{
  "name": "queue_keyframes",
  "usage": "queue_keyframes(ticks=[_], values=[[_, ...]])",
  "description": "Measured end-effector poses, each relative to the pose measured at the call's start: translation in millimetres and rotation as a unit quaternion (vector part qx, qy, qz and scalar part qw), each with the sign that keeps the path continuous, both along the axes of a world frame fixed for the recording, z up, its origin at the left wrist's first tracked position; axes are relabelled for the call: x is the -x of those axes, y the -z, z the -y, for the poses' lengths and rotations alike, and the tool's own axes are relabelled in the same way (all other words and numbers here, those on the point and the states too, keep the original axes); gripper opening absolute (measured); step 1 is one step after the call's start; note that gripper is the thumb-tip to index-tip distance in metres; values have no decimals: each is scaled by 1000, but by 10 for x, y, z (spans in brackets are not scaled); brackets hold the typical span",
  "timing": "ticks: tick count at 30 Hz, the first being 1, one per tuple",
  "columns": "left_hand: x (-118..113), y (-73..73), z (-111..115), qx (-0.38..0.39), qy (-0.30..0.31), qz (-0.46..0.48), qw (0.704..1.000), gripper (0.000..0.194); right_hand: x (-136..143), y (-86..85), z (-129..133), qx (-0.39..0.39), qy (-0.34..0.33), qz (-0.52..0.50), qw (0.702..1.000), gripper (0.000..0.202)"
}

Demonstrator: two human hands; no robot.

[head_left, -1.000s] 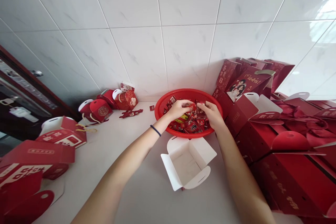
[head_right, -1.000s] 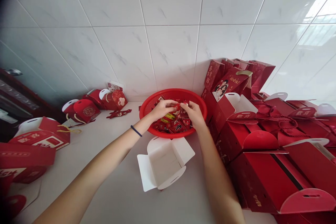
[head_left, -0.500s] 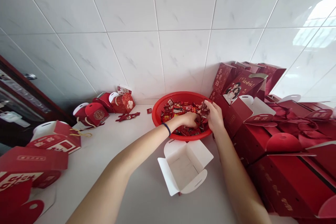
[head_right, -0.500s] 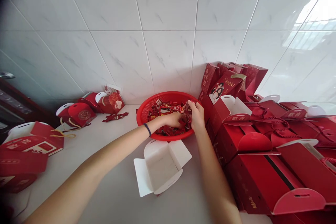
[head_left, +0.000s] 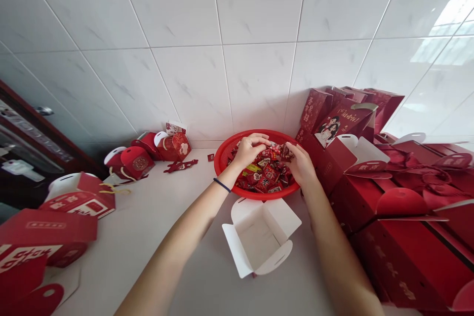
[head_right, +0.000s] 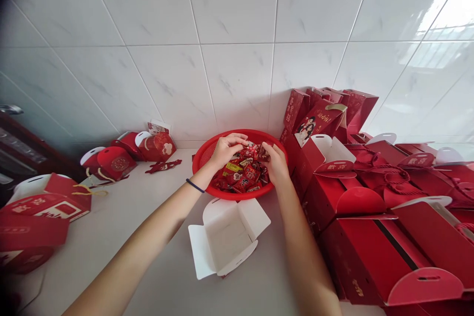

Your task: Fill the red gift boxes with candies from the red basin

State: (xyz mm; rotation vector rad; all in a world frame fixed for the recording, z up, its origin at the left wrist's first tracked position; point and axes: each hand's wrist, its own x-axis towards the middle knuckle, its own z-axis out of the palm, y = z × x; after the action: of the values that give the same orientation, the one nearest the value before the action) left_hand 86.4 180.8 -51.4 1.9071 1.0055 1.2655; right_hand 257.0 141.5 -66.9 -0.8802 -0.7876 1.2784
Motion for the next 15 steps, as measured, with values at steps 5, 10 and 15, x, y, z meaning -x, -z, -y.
queue_keyframes(ticks=[5,10,15], values=[[7,45,0,11,31,8,999,22,-1,-11,45,-15,-72,24,997,45],[-19,65,-25,69,14,52,996,23,21,-5,59,-22,-70,27,997,48],[-13,40,-12,123,35,69,989,23,5,-29,80,-28,-52,33,998,47]])
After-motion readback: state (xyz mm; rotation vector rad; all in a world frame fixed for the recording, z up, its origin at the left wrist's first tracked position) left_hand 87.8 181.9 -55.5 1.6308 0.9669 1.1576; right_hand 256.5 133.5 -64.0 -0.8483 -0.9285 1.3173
